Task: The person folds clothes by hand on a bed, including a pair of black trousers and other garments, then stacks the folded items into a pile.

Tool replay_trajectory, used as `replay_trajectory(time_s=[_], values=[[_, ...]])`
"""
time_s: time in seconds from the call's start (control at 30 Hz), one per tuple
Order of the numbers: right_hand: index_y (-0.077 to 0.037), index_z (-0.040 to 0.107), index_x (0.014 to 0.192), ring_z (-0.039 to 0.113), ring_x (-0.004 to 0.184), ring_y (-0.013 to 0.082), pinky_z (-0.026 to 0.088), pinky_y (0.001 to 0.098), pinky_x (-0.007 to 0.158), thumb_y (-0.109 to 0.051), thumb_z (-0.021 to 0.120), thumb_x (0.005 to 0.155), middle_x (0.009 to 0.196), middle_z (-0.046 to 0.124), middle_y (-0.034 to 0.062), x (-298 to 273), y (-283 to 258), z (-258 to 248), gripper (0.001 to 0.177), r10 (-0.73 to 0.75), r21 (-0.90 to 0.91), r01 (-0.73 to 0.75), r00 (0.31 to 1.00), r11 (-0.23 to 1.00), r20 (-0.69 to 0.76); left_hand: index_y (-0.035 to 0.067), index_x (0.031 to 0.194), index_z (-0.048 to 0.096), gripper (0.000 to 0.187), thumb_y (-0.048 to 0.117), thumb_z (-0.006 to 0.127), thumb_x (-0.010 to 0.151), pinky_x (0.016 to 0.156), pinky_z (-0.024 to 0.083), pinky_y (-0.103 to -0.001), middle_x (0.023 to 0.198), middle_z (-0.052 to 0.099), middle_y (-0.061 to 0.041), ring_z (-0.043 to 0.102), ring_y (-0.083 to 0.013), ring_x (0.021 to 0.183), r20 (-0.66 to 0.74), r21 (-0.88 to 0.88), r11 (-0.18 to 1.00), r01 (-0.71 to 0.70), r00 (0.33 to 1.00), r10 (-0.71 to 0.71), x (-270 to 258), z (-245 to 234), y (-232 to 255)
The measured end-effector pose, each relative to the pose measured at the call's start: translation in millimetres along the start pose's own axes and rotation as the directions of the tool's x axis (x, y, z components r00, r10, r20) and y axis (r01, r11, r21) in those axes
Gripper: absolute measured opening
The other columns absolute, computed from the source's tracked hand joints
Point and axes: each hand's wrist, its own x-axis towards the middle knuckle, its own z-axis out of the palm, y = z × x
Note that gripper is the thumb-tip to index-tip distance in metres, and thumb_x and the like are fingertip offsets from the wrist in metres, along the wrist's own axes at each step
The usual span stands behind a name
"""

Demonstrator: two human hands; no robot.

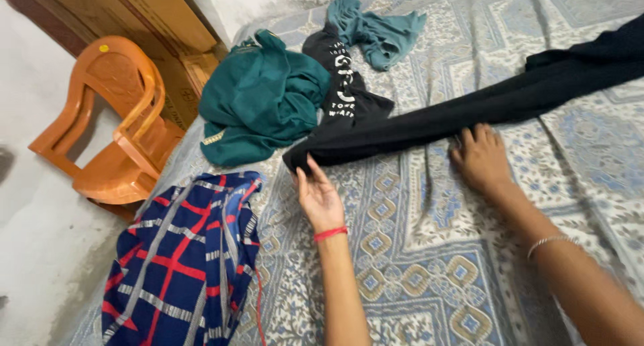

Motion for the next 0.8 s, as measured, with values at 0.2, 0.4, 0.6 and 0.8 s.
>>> replay_trajectory(time_s=[0.2, 0.4, 0.6, 0.8], values=[[-0.005, 0.072, 0.113, 0.062, 0.115, 0.038, 0.04, 0.0534, 0.108, -0.04, 0.062, 0.096, 0.111, 0.072, 0.022, 52, 33, 39, 0.04, -0.049, -0.006, 0.049, 0.998, 0.999, -0.025, -0.015, 0.135, 0.052, 0.042, 0.008, 0.062, 0.101, 0.102, 0.052, -0.033, 0.138, 0.061, -0.026, 0.063, -0.0274, 0.12, -0.124, -0.154, 0.988, 0.034, 0.991, -0.053, 11, -34, 12], [-0.005, 0.067, 0.112, 0.064, 0.098, 0.0368, 0.051, 0.045, 0.09, -0.03, 0.057, 0.096, 0.101, 0.072, 0.017, 36, 73, -3, 0.032, -0.192, 0.078, 0.186, 0.979, 0.979, 0.069, -0.013, 0.125, 0.056, 0.033, 0.008, 0.062, 0.1, 0.098, 0.054, -0.032, 0.129, 0.065, -0.022, 0.069, -0.0284, 0.113, -0.169, -0.129, 0.99, 0.055, 0.983, -0.077, 22, -40, 18], [-0.005, 0.069, 0.114, 0.068, 0.087, 0.0343, 0.054, 0.0428, 0.079, -0.028, 0.054, 0.105, 0.094, 0.072, 0.017, -12, 139, -78, 0.028, -0.154, 0.301, 0.132, 0.987, 0.945, 0.053, -0.012, 0.117, 0.061, 0.026, 0.008, 0.062, 0.101, 0.099, 0.06, -0.031, 0.119, 0.069, -0.021, 0.071, -0.0268, 0.108, -0.112, -0.04, 0.994, 0.098, 0.988, -0.102, 20, -37, -6], [-0.008, 0.074, 0.116, 0.075, 0.08, 0.0284, 0.06, 0.039, 0.078, -0.027, 0.058, 0.107, 0.093, 0.077, 0.0149, -70, 172, -121, 0.026, 0.179, 0.604, -0.361, 0.923, 0.71, 0.341, -0.006, 0.116, 0.062, 0.024, 0.012, 0.063, 0.1, 0.095, 0.061, -0.036, 0.115, 0.069, -0.016, 0.068, -0.0238, 0.102, -0.09, 0.226, 0.966, 0.129, 0.99, -0.111, 24, -47, -5]])
